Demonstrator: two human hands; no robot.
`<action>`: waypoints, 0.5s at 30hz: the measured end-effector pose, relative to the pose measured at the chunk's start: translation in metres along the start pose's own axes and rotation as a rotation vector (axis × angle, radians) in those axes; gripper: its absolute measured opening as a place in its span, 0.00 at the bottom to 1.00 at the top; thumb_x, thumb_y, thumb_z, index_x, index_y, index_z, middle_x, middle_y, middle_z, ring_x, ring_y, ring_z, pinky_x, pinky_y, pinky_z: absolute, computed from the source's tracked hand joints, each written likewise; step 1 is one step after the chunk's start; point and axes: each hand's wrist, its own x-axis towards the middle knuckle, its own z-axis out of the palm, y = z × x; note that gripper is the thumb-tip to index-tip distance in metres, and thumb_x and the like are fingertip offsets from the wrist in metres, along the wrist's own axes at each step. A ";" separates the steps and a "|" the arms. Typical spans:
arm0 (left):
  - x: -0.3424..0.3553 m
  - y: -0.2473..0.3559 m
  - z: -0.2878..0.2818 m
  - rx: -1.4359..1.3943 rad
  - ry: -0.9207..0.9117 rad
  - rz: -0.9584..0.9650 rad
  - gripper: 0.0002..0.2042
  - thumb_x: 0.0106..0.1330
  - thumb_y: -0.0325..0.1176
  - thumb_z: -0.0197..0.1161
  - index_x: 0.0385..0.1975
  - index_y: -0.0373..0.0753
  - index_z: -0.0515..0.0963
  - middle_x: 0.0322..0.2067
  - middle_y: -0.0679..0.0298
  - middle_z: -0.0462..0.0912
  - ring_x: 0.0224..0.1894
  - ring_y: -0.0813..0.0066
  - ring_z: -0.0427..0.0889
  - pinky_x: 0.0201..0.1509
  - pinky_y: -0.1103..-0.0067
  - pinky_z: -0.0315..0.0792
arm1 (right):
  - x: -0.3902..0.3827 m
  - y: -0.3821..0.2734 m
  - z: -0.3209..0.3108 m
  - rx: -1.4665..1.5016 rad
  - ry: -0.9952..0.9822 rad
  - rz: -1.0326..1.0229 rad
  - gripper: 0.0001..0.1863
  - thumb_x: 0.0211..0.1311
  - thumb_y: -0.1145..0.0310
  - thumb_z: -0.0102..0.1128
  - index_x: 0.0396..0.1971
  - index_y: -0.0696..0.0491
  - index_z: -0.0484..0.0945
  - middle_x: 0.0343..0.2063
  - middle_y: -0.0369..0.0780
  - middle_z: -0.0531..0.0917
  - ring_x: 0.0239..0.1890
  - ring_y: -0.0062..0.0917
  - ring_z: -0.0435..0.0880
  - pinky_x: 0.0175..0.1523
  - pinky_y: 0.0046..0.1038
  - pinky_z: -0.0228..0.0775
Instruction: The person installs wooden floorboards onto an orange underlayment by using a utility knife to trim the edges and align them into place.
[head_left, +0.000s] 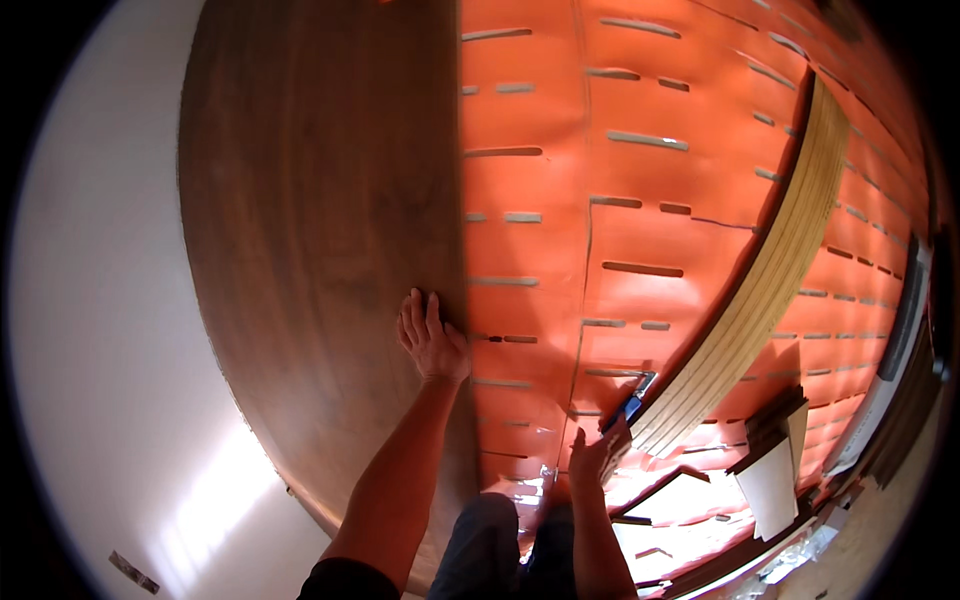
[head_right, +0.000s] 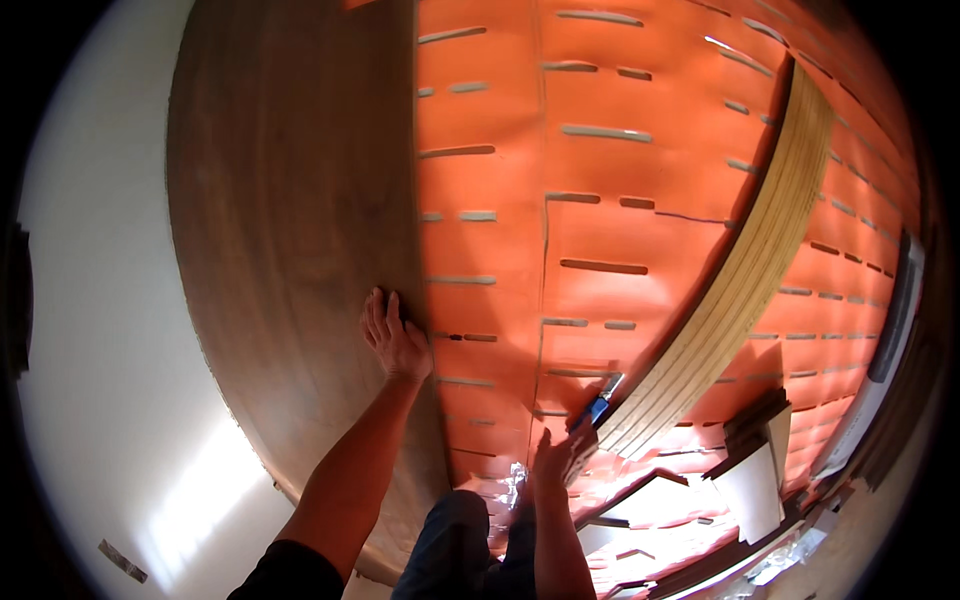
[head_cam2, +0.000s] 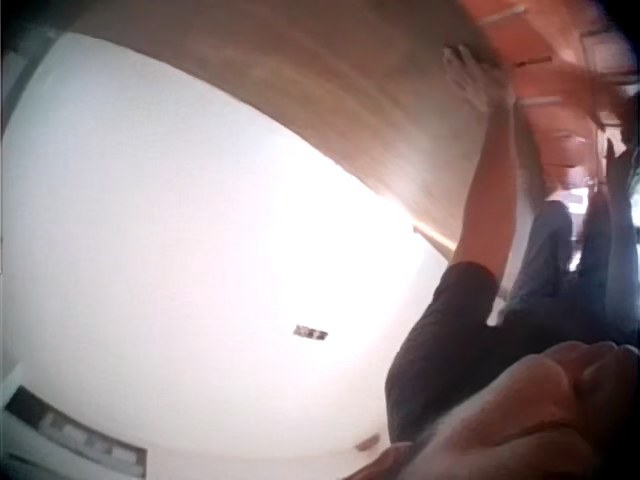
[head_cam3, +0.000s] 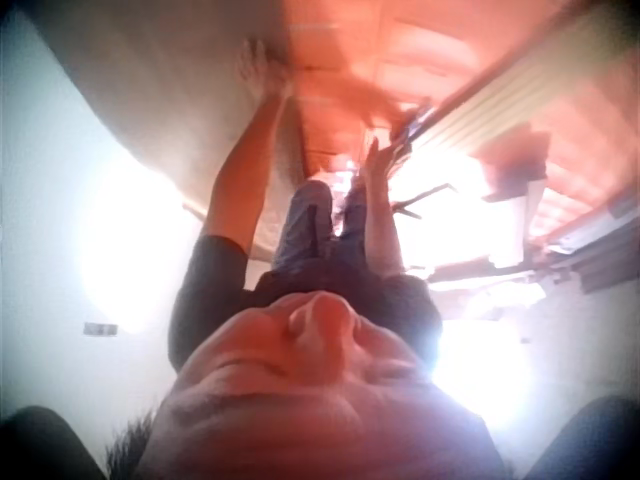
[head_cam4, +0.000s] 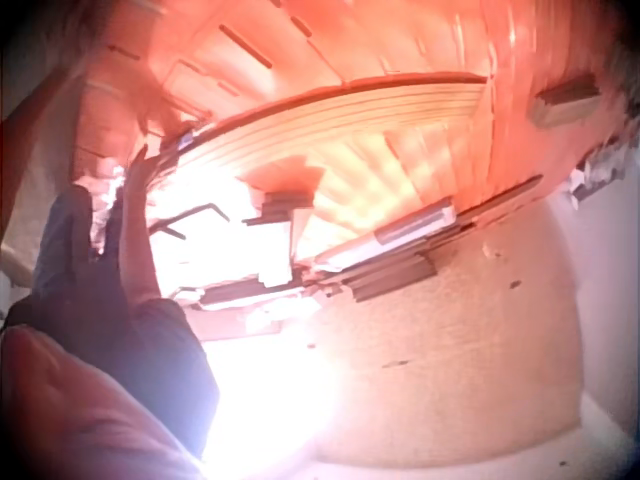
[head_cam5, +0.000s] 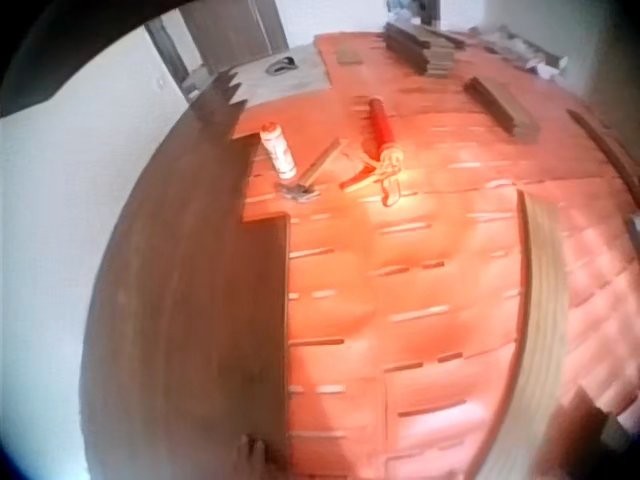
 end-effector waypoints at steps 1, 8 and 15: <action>0.004 -0.003 0.001 0.007 0.009 -0.002 0.27 0.70 0.35 0.48 0.69 0.36 0.66 0.74 0.48 0.61 0.76 0.47 0.57 0.79 0.50 0.46 | 0.001 0.009 0.002 0.073 -0.001 0.064 0.51 0.56 0.68 0.76 0.74 0.60 0.51 0.57 0.58 0.67 0.60 0.54 0.67 0.66 0.51 0.62; 0.009 -0.006 -0.004 -0.014 -0.018 -0.031 0.28 0.66 0.37 0.53 0.68 0.38 0.68 0.73 0.47 0.62 0.76 0.46 0.58 0.79 0.50 0.46 | 0.022 0.024 -0.003 0.270 0.037 0.220 0.23 0.53 0.74 0.63 0.51 0.61 0.73 0.37 0.50 0.77 0.41 0.48 0.78 0.50 0.45 0.73; 0.004 -0.008 -0.012 0.002 0.022 -0.036 0.27 0.70 0.42 0.48 0.67 0.37 0.67 0.71 0.45 0.64 0.73 0.43 0.62 0.76 0.46 0.51 | 0.092 0.002 -0.076 1.003 -0.393 0.437 0.05 0.66 0.72 0.59 0.37 0.55 0.73 0.27 0.39 0.77 0.30 0.26 0.80 0.33 0.30 0.76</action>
